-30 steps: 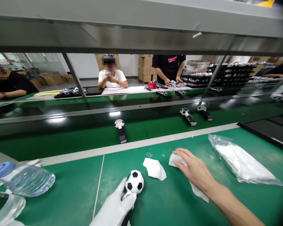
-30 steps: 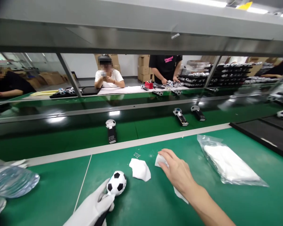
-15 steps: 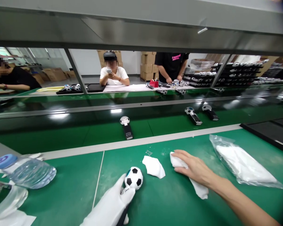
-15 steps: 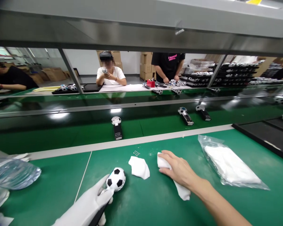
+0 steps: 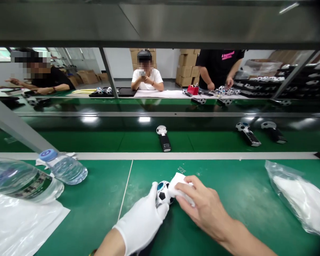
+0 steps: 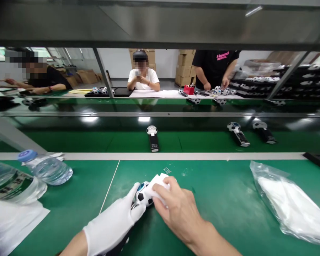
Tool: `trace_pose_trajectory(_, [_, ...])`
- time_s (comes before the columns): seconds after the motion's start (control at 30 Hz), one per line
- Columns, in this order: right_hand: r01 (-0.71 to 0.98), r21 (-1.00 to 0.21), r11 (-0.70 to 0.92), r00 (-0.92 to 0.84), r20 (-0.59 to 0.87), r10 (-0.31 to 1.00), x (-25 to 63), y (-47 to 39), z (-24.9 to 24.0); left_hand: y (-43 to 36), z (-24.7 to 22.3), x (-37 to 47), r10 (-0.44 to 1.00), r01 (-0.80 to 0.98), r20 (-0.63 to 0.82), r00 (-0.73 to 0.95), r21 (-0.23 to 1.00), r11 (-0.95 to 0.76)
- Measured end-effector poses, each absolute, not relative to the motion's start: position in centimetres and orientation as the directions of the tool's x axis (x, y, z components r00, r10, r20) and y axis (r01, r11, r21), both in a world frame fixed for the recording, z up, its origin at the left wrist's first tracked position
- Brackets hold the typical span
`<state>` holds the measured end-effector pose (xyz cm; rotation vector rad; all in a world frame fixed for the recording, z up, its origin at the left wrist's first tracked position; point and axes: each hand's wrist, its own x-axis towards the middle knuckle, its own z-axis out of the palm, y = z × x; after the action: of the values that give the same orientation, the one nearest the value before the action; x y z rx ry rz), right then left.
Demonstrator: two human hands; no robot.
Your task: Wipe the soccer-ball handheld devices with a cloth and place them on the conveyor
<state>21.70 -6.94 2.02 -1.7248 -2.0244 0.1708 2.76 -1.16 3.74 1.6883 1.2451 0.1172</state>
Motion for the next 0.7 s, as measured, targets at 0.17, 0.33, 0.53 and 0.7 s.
trace_pose_trajectory(0.17, [0.962,-0.123,0.244,-0.205,0.265,0.942,20.2,-5.8,1.7,-0.5,4.8,3.3,0.705,0.756,-0.465,0.536,0.636,-0.155])
trace_pose_trajectory(0.33, [0.974,-0.006,0.227,-0.220,0.218,0.951,21.4,-4.3,2.2,0.1,5.5,3.7,0.663,0.761,-0.465,0.586,0.598,-0.252])
trace_pose_trajectory(0.53, [0.961,-0.049,0.274,-0.254,0.243,0.936,21.5,-5.2,2.9,0.8,5.7,3.8,0.641,0.781,-0.497,0.585,0.557,-0.281])
trace_pose_trajectory(0.7, [0.954,-0.025,0.298,-0.281,0.268,0.922,20.7,-5.2,1.7,2.1,6.5,4.0,0.618,0.755,-0.467,0.632,0.552,-0.355])
